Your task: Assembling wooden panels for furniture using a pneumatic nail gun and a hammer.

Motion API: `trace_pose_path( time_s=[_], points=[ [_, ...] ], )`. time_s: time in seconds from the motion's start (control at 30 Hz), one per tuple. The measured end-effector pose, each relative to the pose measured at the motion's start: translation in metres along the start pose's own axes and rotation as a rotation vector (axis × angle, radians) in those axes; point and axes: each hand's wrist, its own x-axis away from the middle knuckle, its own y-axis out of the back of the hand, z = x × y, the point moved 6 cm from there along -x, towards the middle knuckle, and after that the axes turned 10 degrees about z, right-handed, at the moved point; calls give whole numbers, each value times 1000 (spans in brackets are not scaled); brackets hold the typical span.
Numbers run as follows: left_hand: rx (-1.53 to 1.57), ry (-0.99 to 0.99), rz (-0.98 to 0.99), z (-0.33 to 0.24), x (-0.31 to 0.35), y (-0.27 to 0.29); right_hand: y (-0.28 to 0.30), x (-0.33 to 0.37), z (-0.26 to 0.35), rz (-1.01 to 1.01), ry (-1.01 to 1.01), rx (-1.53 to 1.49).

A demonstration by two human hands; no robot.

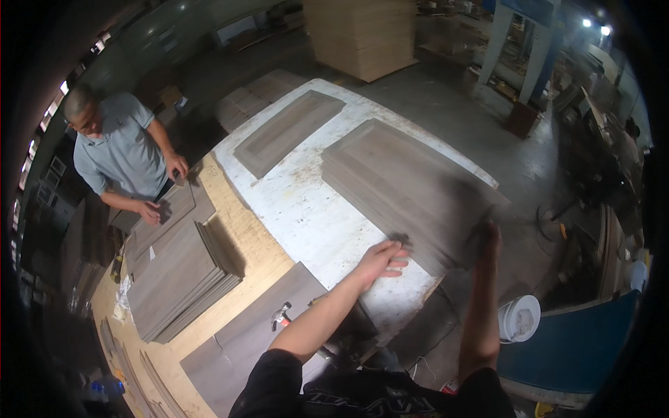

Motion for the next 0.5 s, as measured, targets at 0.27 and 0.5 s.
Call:
trace_pose_path(
  time_s=[0.27, 0.5],
  points=[
    [179, -29, -304, 104, 137, 79, 5, 6, 44, -414, 253, 986],
    [327, -59, -725, 218, 281, 90, 28, -5, -37, -41, 274, 909]
  ],
)
